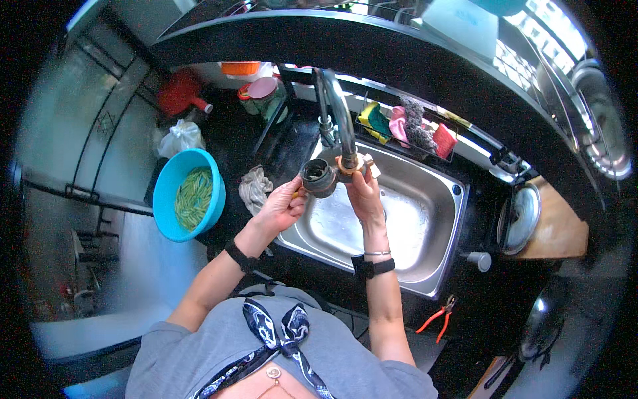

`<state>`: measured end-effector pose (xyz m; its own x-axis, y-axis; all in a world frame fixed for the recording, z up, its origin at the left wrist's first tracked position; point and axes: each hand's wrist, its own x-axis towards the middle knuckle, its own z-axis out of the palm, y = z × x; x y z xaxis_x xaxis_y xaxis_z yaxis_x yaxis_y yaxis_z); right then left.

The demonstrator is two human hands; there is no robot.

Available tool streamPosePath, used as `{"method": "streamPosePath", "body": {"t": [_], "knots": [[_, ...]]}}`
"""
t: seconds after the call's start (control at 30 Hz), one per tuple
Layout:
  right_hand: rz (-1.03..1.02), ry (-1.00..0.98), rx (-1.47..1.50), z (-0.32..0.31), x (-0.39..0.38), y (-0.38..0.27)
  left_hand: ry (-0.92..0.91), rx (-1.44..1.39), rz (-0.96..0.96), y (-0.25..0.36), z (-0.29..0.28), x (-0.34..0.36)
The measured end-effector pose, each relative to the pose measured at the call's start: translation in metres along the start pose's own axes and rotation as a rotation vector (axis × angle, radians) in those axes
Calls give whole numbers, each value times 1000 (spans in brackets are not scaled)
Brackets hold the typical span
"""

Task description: The recorder uses pliers to disassemble a faucet aerator, cleans the components and the faucet, and then reassembles them.

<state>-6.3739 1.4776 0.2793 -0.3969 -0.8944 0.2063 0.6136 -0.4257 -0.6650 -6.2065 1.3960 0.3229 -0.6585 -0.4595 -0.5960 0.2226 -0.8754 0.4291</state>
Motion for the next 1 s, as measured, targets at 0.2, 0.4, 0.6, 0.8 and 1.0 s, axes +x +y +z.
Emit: {"method": "streamPosePath", "body": {"t": [0.2,0.4,0.6,0.8,1.0], "knots": [[89,28,48,1,-4,1,-13,-34,23,-5,-3,4],[113,76,247,3,-6,1,-51,-30,30,-3,-7,5],[158,136,214,1,-6,-3,-75,-38,15,0,-6,1],[143,97,189,3,-10,-6,-102,-77,-26,-2,-12,4],[196,306,208,-15,-50,-10,-72,-203,-161,-9,-21,6]]}}
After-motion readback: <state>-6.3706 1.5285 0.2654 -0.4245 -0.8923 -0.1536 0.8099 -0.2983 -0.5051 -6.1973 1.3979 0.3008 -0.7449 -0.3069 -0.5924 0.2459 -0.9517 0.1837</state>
